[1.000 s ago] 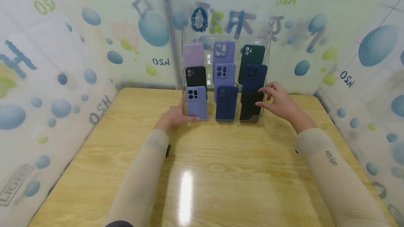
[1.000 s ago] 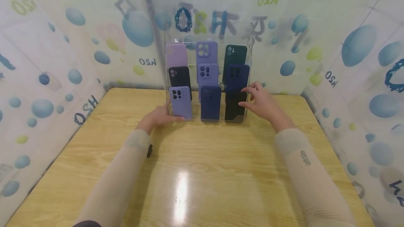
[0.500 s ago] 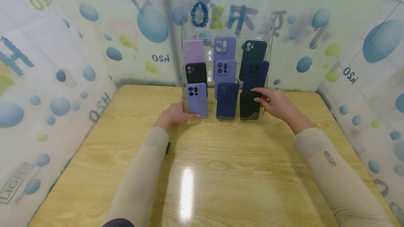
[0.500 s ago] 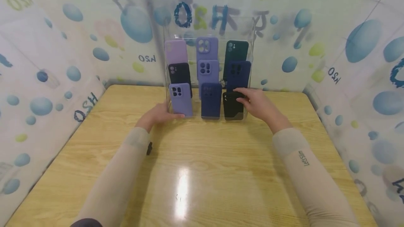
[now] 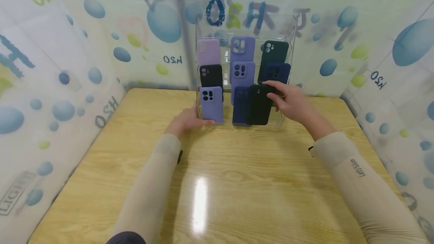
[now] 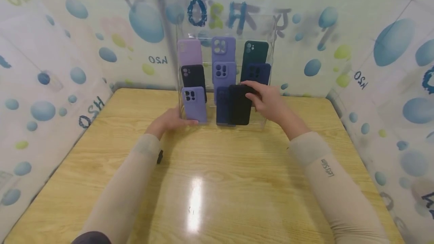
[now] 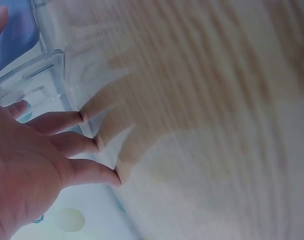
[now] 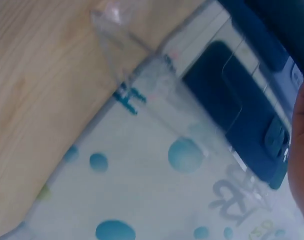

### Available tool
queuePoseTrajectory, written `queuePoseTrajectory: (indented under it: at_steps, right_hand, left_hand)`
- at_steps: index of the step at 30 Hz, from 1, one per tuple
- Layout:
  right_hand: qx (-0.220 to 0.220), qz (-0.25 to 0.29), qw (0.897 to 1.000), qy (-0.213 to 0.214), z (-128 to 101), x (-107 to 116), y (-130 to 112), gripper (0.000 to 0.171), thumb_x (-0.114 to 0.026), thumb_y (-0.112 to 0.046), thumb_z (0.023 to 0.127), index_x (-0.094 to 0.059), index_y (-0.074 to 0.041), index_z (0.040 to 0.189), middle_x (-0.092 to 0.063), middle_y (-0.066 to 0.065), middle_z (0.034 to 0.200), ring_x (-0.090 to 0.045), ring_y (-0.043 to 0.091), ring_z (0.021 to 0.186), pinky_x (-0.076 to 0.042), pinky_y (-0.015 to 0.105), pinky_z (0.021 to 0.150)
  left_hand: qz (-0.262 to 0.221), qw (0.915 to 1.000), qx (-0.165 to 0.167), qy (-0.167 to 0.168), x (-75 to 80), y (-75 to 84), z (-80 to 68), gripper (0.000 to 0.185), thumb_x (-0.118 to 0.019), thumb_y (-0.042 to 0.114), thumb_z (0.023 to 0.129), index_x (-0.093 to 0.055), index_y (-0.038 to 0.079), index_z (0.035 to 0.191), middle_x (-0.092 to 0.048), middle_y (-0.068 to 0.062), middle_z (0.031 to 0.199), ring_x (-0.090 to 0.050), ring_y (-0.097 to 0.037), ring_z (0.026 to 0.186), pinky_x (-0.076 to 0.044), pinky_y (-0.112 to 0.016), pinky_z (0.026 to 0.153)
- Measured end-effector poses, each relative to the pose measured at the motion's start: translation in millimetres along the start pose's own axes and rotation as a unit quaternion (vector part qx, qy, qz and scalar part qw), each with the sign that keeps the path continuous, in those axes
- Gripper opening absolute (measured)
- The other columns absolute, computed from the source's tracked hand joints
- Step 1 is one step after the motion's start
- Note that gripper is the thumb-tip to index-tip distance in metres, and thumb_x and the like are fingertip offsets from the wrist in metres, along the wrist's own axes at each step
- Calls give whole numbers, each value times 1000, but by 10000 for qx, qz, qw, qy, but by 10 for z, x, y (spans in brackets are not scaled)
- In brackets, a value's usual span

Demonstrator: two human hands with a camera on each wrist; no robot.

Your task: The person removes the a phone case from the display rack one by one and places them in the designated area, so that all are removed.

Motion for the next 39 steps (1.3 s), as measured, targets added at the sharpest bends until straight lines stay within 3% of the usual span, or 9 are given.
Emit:
queuePoseTrajectory:
  at_steps: [5, 10, 14, 21, 24, 30, 36, 39]
  right_hand:
    - [-563, 990, 9909, -722, 41, -360, -76, 40, -54, -25, 101, -52, -22, 141, -61, 9, 66, -60, 18, 55, -53, 33, 58]
    - [-1427, 2010, 9568, -1542, 26, -880, -125, 39, -54, -21, 102, -51, -24, 141, -61, 23, 78, -62, 32, 61, -56, 46, 61]
    - [-1857, 2394, 9345, -1868, -24, -1289, -157, 38, -55, -18, 101, -53, -21, 138, -59, 20, 75, -58, 28, 58, -55, 54, 62]
    - [-2526, 2668, 9039, -2190, -139, -1713, -183, 38, -57, -15, 100, -54, -16, 138, -55, 8, 65, -53, 19, 53, -53, 38, 54]
    - [-2480, 2574, 9053, -2294, -154, -1792, -216, 39, -56, -15, 100, -53, -15, 139, -56, 11, 73, -54, 19, 56, -51, 33, 52]
    - [-2351, 2344, 9117, -2421, -173, -1846, -311, 51, -64, -13, 95, -49, -9, 143, -63, 14, 105, -63, 17, 68, -55, 31, 58]
    - [-2093, 2240, 9176, -2531, -191, -1916, -383, 63, -69, -8, 90, -42, -3, 147, -71, 16, 102, -68, 19, 66, -58, 31, 59]
    - [-1989, 2114, 9201, -2629, -217, -1928, -413, 68, -70, -9, 90, -39, -2, 149, -62, 17, 125, -67, 18, 72, -56, 29, 60]
  left_hand:
    - [-132, 9998, -121, -59, 5, 11, -6, 127, -71, 79, 65, 5, 36, 157, -38, -25, 153, -40, -44, 138, -35, -59, 112]
    - [-234, 9995, -229, -10, 14, 19, 1, 130, -74, 76, 63, 2, 32, 158, -39, -26, 152, -41, -43, 138, -34, -57, 113]
    - [-256, 9994, -236, 7, 14, 32, 23, 132, -74, 77, 62, 2, 29, 159, -39, -26, 152, -40, -43, 139, -33, -55, 114]
    - [-129, 9996, -234, -55, 5, 66, 48, 133, -72, 80, 62, -1, 23, 159, -36, -24, 155, -38, -42, 141, -32, -55, 115]
    - [-132, 9997, -218, -59, 9, 70, 59, 134, -72, 80, 61, -1, 23, 159, -35, -23, 155, -38, -41, 141, -32, -55, 115]
    - [-73, 9995, -312, 2, 25, 91, 63, 129, -73, 78, 63, -7, 22, 159, -40, -23, 152, -41, -41, 139, -35, -55, 113]
    - [185, 9997, -165, 61, 10, 45, 49, 125, -67, 83, 63, -11, 26, 159, -44, -21, 150, -44, -40, 137, -36, -58, 111]
    - [165, 9997, -147, 64, 2, 33, 35, 125, -68, 83, 63, -11, 26, 159, -45, -22, 150, -44, -41, 136, -36, -59, 111]
Point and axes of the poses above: each hand's wrist, its own z-axis towards the middle knuckle, its own x-axis out of the back of the hand, y = z × x, the point moved 5 cm from there along z, towards the middle knuckle
